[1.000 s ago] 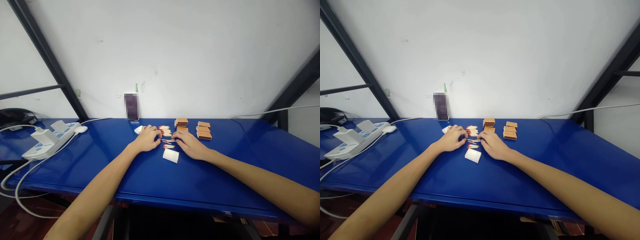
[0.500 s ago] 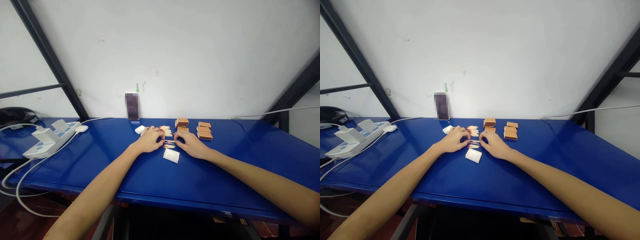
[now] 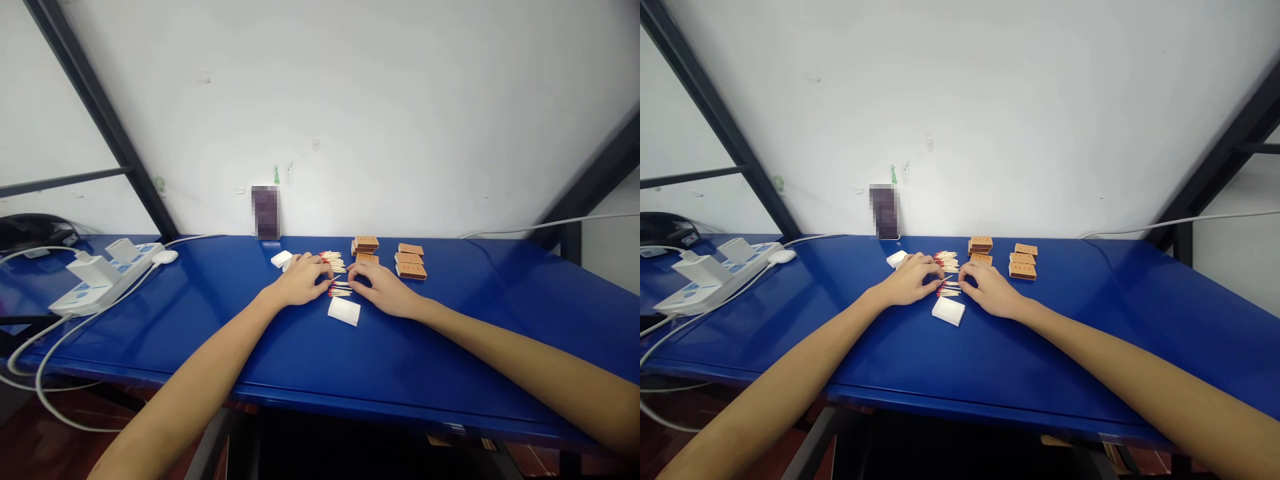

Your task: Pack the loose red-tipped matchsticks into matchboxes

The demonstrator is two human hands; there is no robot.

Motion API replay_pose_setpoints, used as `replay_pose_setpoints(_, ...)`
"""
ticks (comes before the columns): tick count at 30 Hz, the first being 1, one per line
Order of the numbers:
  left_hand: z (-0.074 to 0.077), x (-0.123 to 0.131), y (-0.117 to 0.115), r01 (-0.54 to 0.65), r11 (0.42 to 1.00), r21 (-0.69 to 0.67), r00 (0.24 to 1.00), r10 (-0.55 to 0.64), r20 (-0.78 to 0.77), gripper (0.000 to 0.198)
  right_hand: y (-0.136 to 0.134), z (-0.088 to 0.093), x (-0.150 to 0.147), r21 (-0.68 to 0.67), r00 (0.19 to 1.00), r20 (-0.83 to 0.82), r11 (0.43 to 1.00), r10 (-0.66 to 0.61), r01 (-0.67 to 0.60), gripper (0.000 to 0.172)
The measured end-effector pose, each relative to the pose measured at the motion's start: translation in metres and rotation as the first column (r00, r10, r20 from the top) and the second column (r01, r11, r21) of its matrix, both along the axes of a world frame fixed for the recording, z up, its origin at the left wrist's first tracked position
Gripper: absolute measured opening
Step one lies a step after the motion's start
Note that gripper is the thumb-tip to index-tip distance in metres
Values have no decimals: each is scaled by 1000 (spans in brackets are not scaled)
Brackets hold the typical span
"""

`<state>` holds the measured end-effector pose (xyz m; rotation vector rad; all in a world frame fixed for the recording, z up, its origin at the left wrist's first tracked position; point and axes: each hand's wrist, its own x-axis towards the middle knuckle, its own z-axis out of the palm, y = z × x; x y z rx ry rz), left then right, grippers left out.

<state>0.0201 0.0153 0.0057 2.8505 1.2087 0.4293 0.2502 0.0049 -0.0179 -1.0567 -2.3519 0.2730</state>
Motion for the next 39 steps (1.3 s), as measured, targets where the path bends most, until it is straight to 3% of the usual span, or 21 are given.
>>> replay_pose_setpoints(8,-2,-1,2,10,1000,11,1000,-10,-28,27,-5,3,-2,2,1000,-21,1000,14,-14,29)
replay_pose_setpoints(18,-1,-2,2,23,1000,-10,999,-23,-31,36,3,-7,1,67,999,-5,997,-40,41,21)
replay_pose_setpoints(39,0,-1,4,60,998,-19,997,-61,-43,30,1,-8,1,70,1000,-27,997,15,-13,24)
